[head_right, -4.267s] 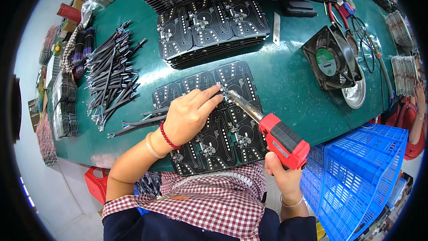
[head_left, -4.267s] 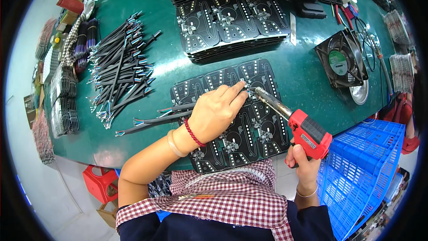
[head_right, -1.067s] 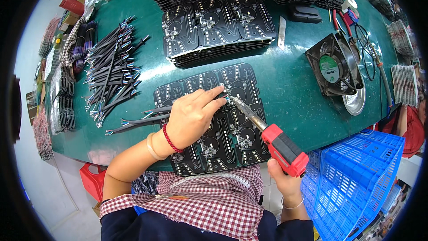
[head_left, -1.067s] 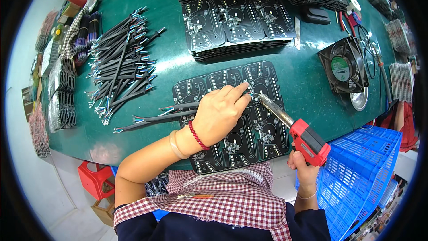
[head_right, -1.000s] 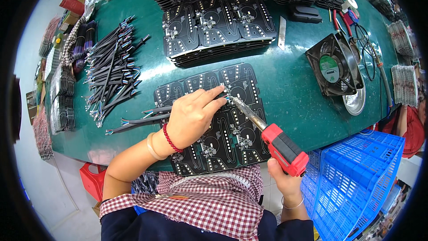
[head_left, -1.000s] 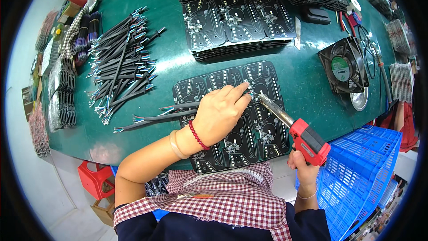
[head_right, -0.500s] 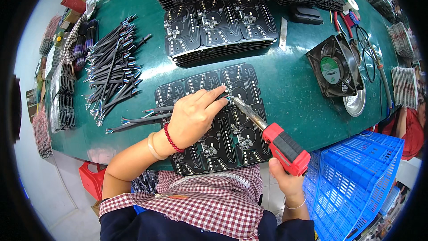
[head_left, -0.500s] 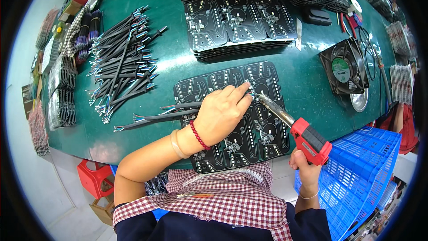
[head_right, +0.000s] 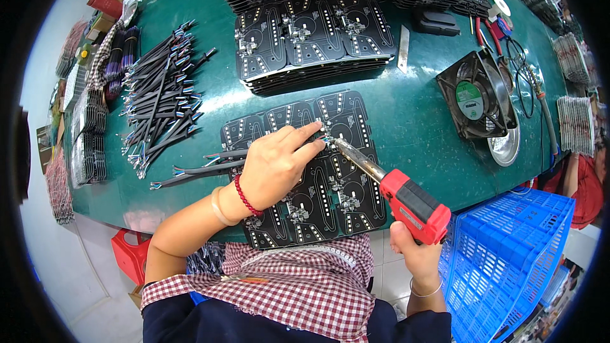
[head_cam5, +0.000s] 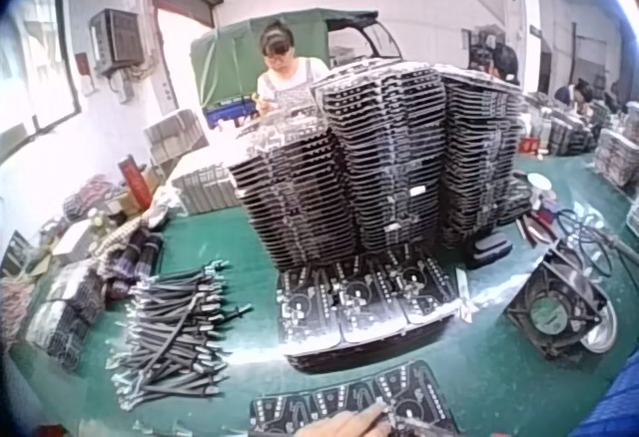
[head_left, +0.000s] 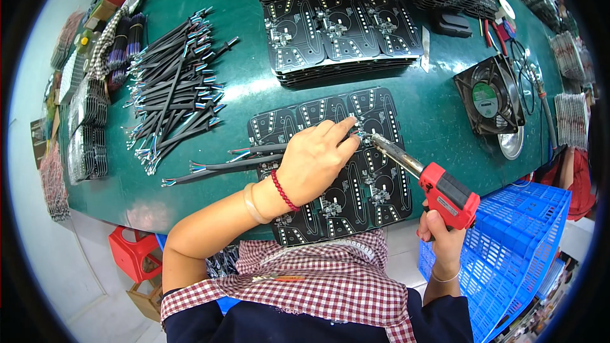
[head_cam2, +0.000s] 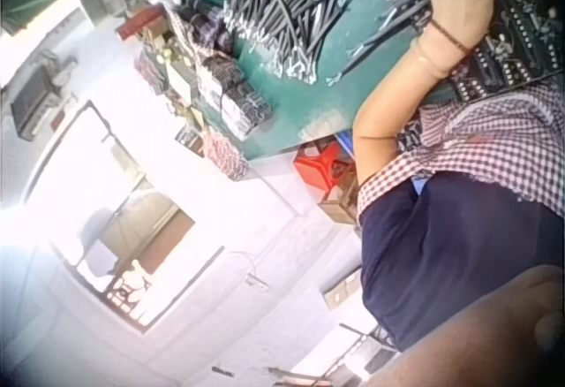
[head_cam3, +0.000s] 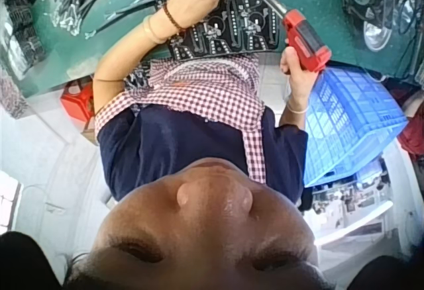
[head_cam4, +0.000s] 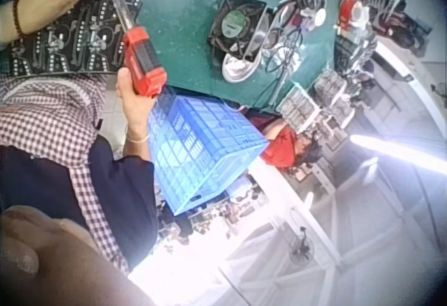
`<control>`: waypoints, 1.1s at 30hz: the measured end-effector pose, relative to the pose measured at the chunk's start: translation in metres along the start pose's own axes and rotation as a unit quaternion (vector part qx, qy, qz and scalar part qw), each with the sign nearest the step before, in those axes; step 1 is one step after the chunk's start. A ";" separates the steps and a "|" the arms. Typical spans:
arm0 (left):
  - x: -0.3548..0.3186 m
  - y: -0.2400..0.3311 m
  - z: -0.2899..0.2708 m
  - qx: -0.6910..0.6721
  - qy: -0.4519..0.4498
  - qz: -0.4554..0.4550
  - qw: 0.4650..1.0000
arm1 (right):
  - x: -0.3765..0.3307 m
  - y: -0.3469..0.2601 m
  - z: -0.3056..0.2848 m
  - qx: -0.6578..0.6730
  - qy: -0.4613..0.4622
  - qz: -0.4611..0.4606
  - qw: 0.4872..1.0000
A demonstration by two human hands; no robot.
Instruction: The person places circuit board panels on a work table, positions wires onto the panels, and solders the wire leads to the circuit boards using a soldering iron.
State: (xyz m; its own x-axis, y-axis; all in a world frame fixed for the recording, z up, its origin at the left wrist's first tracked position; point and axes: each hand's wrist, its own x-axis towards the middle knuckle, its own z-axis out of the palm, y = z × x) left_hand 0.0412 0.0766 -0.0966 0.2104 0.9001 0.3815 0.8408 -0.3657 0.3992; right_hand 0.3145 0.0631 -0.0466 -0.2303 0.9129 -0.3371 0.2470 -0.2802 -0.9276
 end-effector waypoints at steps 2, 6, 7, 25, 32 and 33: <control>0.000 0.000 0.001 -0.006 0.001 -0.001 1.000 | 0.000 -0.001 0.001 0.006 0.008 0.011 1.000; -0.002 -0.001 0.004 -0.005 0.014 -0.012 1.000 | 0.001 -0.004 0.000 -0.005 0.008 0.011 1.000; -0.003 -0.001 0.004 -0.003 0.019 -0.014 1.000 | 0.002 -0.006 -0.002 -0.015 0.000 0.014 1.000; -0.001 -0.001 0.005 -0.012 0.028 -0.022 0.999 | 0.003 0.002 -0.005 0.021 -0.030 0.031 0.999; -0.001 -0.001 0.005 -0.009 0.033 -0.017 0.999 | 0.004 -0.009 0.000 0.011 0.015 -0.005 1.000; -0.001 -0.001 0.004 -0.009 0.029 -0.020 0.999 | 0.005 -0.009 -0.002 0.014 0.018 -0.006 1.000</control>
State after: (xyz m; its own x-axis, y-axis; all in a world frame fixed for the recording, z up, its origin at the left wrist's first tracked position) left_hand 0.0422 0.0767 -0.1009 0.1466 0.8988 0.4131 0.8389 -0.3342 0.4295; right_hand 0.3130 0.0708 -0.0394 -0.1991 0.9260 -0.3209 0.2179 -0.2774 -0.9357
